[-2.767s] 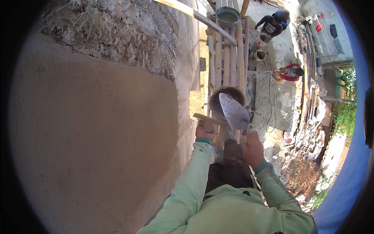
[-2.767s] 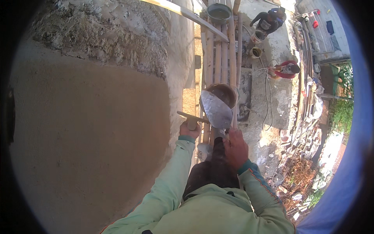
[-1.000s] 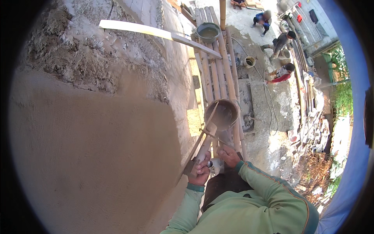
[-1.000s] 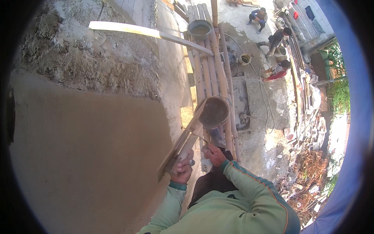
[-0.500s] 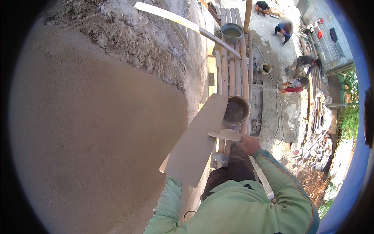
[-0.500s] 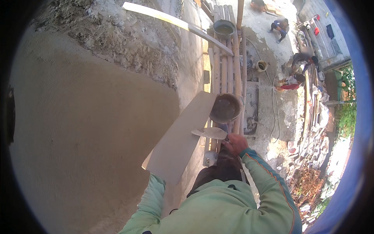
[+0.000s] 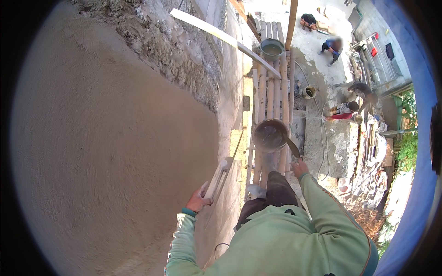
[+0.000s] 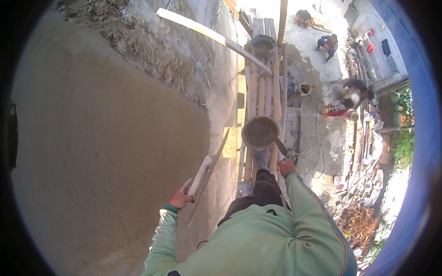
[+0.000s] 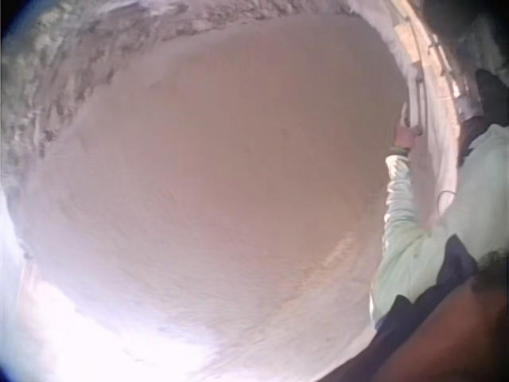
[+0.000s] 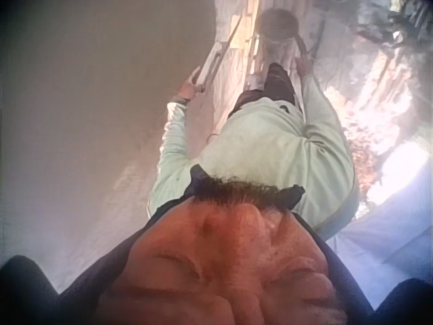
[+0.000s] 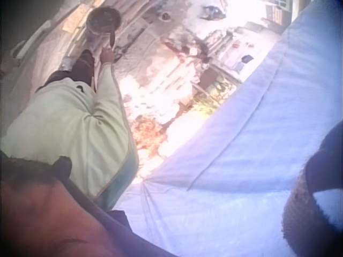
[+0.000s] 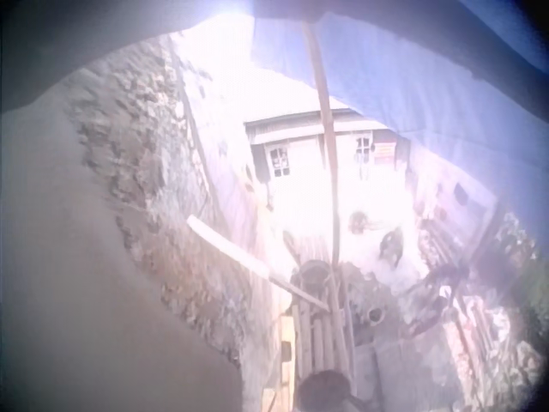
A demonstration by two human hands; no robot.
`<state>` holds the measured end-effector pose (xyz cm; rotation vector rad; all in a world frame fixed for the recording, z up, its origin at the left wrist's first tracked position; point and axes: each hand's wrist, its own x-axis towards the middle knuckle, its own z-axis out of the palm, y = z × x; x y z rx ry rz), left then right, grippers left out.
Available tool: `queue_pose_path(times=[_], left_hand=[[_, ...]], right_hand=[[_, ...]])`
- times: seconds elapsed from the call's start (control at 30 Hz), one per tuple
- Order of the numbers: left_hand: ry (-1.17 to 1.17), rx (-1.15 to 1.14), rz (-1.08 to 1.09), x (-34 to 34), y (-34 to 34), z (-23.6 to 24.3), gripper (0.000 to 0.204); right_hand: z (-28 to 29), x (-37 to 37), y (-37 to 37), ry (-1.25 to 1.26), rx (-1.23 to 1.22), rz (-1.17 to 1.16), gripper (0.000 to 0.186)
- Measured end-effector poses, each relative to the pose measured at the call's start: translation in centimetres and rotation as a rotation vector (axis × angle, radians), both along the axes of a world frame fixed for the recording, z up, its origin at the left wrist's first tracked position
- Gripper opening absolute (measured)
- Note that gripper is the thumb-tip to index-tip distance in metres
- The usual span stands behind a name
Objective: The person smooths a wet plastered wall using a wooden trowel, then scoops additional plaster from a bucket and applies it to the wall. The person continues to spread and smooth the plaster across the surface.
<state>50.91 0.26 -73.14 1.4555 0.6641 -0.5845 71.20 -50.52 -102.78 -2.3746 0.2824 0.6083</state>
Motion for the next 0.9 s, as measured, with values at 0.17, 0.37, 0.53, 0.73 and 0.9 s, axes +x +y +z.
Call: queue_pose_path(times=[0.17, 0.37, 0.53, 0.73, 0.9], left_hand=[[0.196, 0.7, -0.386, -6.3, 0.0, -4.0, 0.101], [0.318, 0.681, -0.531, -13.7, -1.7, -10.0, 0.086], [0.472, 0.508, -0.597, -19.6, -1.9, -14.9, 0.054], [0.415, 0.522, -0.538, -22.3, -2.7, -16.1, 0.042], [0.15, 0.591, -0.455, -20.4, -3.6, -16.5, 0.035]], right_hand=[[2.6, -6.0, -8.1, 0.046, -0.265, 0.319, 0.025], [9.6, -11.0, -17.3, 0.727, 0.242, -0.34, 0.021], [18.4, -17.4, -17.2, 0.582, 0.11, -0.324, 0.025], [19.5, -21.9, -17.0, 0.591, 0.074, -0.292, 0.02], [16.7, -18.6, -15.9, 0.58, 0.15, -0.374, 0.016]])
